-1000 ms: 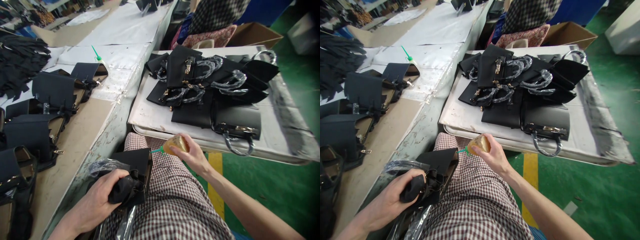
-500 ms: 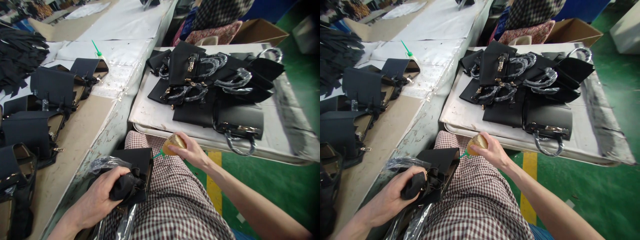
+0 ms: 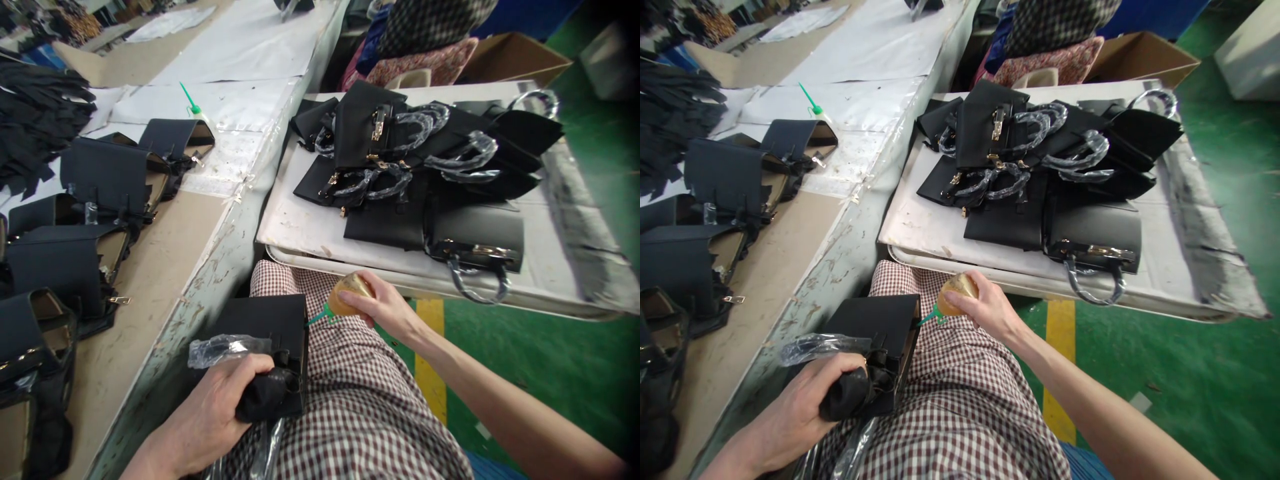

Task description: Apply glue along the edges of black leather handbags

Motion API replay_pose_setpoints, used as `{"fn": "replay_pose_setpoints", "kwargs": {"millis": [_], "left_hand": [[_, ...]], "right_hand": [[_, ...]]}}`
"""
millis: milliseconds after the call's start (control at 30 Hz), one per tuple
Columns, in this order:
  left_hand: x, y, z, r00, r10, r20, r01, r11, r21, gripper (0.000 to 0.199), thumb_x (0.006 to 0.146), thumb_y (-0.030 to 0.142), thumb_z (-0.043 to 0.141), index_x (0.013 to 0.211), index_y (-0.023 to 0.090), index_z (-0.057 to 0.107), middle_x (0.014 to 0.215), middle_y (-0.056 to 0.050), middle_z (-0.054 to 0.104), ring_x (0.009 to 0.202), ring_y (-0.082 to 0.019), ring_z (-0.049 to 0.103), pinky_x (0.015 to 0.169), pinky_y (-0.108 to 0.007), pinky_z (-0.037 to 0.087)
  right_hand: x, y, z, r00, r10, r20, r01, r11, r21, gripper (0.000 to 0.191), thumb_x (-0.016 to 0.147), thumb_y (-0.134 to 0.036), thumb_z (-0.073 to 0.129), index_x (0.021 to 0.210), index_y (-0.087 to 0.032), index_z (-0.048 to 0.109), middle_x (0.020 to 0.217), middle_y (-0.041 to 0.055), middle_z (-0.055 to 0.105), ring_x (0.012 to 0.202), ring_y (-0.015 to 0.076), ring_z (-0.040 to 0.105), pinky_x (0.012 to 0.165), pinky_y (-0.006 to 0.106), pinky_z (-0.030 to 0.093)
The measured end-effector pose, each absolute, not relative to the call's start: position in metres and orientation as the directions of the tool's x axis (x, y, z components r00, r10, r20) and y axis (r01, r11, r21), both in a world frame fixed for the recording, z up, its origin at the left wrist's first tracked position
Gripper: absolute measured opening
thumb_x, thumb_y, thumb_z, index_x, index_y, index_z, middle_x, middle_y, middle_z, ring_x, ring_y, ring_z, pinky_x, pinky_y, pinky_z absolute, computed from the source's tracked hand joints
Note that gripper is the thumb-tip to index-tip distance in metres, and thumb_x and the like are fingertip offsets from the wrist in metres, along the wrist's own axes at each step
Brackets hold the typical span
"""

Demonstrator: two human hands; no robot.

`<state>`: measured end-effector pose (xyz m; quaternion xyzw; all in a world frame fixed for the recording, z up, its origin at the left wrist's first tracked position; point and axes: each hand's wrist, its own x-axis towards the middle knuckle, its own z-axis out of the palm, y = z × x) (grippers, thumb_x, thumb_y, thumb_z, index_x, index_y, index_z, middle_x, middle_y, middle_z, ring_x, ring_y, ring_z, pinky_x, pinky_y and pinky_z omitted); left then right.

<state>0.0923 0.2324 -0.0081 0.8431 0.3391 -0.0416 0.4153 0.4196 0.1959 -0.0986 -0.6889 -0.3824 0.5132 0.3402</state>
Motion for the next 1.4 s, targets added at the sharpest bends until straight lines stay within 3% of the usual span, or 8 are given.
{"fn": "replay_pose_setpoints", "kwargs": {"millis": [500, 900, 1267, 1400], "left_hand": [[0.091, 0.227, -0.011, 0.764, 0.544, -0.347, 0.613, -0.447, 0.651, 0.042, 0.086, 0.004, 0.052, 0.118, 0.03, 0.05, 0.106, 0.0, 0.067, 0.097, -0.018, 0.065, 0.086, -0.029, 0.05], [0.094, 0.228, -0.011, 0.753, 0.574, -0.322, 0.62, -0.454, 0.64, 0.04, 0.086, 0.007, 0.059, 0.118, 0.029, 0.053, 0.105, 0.002, 0.068, 0.095, -0.016, 0.066, 0.086, -0.025, 0.051], [0.091, 0.227, -0.014, 0.745, 0.557, -0.368, 0.64, -0.442, 0.628, 0.036, 0.09, 0.011, 0.056, 0.121, 0.028, 0.05, 0.111, -0.001, 0.067, 0.101, -0.018, 0.064, 0.09, -0.03, 0.049], [0.09, 0.229, -0.014, 0.738, 0.565, -0.367, 0.64, -0.416, 0.646, 0.032, 0.091, 0.013, 0.056, 0.119, 0.027, 0.05, 0.11, -0.001, 0.066, 0.1, -0.017, 0.063, 0.091, -0.029, 0.048]], "right_hand": [[0.419, 0.17, -0.097, 0.157, 0.848, -0.507, -0.062, -0.504, -0.862, 0.038, 0.08, -0.055, 0.072, 0.091, -0.023, 0.056, 0.066, -0.0044, 0.054, 0.047, 0.0123, 0.047, 0.038, 0.024, 0.037], [0.414, 0.153, -0.082, 0.069, 0.851, -0.521, -0.137, -0.509, -0.85, 0.034, 0.085, -0.049, 0.072, 0.097, -0.019, 0.061, 0.074, -0.0027, 0.057, 0.052, 0.0095, 0.047, 0.039, 0.02, 0.038], [0.405, 0.133, -0.061, -0.048, 0.833, -0.551, -0.262, -0.543, -0.798, 0.032, 0.086, -0.047, 0.072, 0.101, -0.02, 0.064, 0.074, -0.0017, 0.059, 0.05, 0.0092, 0.046, 0.037, 0.019, 0.038], [0.403, 0.129, -0.063, -0.002, 0.839, -0.545, -0.315, -0.517, -0.796, 0.029, 0.087, -0.044, 0.073, 0.1, -0.02, 0.064, 0.075, -0.0024, 0.057, 0.05, 0.0086, 0.045, 0.038, 0.019, 0.037]]}}
